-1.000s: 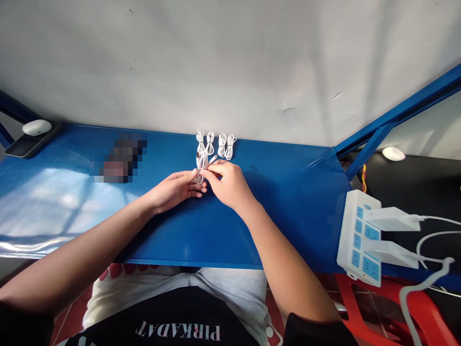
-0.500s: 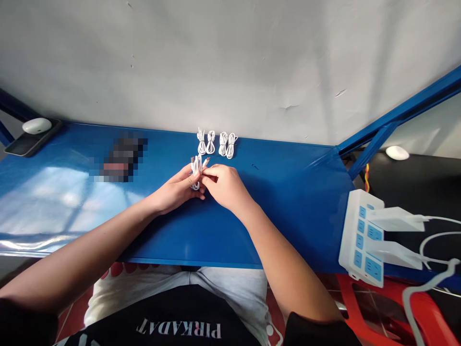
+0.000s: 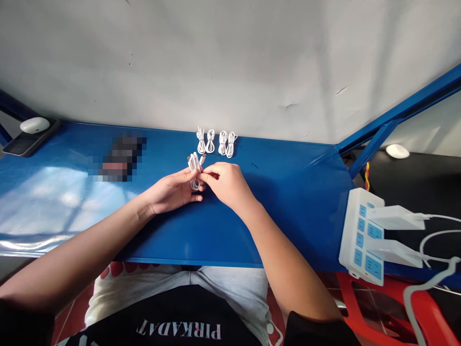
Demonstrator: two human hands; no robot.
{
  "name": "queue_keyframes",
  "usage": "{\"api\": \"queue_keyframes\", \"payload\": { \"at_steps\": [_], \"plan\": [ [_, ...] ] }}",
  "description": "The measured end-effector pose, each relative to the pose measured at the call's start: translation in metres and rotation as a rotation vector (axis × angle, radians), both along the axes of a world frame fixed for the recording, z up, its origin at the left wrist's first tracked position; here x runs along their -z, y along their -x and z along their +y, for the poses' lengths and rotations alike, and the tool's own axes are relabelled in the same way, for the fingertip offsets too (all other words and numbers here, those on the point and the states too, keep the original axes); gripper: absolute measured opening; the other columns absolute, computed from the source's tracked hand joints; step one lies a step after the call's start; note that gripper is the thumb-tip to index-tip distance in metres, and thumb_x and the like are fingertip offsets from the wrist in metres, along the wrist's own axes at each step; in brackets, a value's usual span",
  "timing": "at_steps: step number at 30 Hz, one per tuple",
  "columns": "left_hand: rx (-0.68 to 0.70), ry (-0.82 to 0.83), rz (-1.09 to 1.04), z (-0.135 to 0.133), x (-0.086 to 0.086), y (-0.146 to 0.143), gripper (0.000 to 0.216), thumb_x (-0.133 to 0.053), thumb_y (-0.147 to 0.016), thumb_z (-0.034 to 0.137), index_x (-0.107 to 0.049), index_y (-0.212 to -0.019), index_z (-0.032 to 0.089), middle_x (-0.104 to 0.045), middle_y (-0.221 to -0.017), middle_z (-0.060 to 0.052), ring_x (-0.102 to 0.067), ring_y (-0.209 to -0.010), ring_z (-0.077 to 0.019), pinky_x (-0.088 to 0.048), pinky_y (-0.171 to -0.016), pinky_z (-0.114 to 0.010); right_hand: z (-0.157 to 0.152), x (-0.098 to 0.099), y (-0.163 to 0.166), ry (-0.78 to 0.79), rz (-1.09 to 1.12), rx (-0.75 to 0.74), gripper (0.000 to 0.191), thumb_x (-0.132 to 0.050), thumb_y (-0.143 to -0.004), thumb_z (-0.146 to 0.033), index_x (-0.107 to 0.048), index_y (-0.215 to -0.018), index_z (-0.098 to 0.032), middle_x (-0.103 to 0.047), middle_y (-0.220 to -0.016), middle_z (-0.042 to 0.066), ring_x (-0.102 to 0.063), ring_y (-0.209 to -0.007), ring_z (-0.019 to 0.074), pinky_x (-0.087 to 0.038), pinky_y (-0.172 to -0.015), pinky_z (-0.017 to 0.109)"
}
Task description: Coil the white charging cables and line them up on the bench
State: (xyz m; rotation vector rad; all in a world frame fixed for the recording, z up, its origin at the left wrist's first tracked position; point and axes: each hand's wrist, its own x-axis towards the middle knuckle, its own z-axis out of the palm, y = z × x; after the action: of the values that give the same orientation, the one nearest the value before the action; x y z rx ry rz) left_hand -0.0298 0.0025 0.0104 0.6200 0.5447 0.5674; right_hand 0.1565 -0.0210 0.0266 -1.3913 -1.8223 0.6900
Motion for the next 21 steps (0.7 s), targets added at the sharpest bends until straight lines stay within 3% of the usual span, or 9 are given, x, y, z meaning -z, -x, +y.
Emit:
{"api": "queue_keyframes", "payload": {
  "at_steps": [4, 9, 17, 21],
  "plan": [
    [0.011, 0.004, 0.015, 0.002, -0.002, 0.001, 0.025, -0.071, -0.091, 0.040, -0.066, -0.104, 0.019, -0.062, -0.091, -0.003, -0.061, -0.082, -0.0147, -0.054, -0.072, -0.030, -0.001, -0.001, -0.002, -0.070, -0.102, -0.077, 0.023, -0.063, -0.095, -0.021, -0.074, -0.074, -0.019, -0.067, -0.075, 0.002, -0.059, -0.067, 0.0142, -0.044, -0.068, 0.028],
    [-0.046, -0.121, 0.049, -0.001, -0.001, -0.002, 0.026, -0.070, -0.091, 0.040, -0.062, -0.100, 0.017, -0.060, -0.088, -0.003, -0.060, -0.079, -0.0138, -0.053, -0.070, -0.028, -0.001, -0.001, -0.001, -0.128, -0.082, -0.162, 0.027, -0.052, -0.099, -0.017, -0.067, -0.076, -0.018, -0.065, -0.081, 0.003, -0.061, -0.076, 0.0156, -0.046, -0.075, 0.028],
    [-0.074, -0.507, 0.148, 0.005, 0.011, -0.002, 0.026, -0.066, -0.094, 0.042, -0.057, -0.102, 0.019, -0.060, -0.084, -0.001, -0.061, -0.074, -0.0128, -0.051, -0.068, -0.027, -0.003, 0.001, 0.004, -0.195, -0.057, -0.090, 0.027, -0.052, -0.097, -0.016, -0.063, -0.073, -0.019, -0.065, -0.080, 0.004, -0.061, -0.074, 0.0165, -0.047, -0.074, 0.030],
    [-0.170, -0.640, 0.266, 0.010, 0.009, 0.000, 0.027, -0.072, -0.090, 0.039, -0.059, -0.096, 0.016, -0.059, -0.082, 0.000, -0.059, -0.071, -0.0106, -0.051, -0.068, -0.025, 0.000, 0.001, 0.000, -0.184, -0.034, -0.002, 0.026, -0.052, -0.097, -0.018, -0.065, -0.075, -0.019, -0.066, -0.078, 0.004, -0.062, -0.075, 0.0177, -0.047, -0.074, 0.031]
  ]
}}
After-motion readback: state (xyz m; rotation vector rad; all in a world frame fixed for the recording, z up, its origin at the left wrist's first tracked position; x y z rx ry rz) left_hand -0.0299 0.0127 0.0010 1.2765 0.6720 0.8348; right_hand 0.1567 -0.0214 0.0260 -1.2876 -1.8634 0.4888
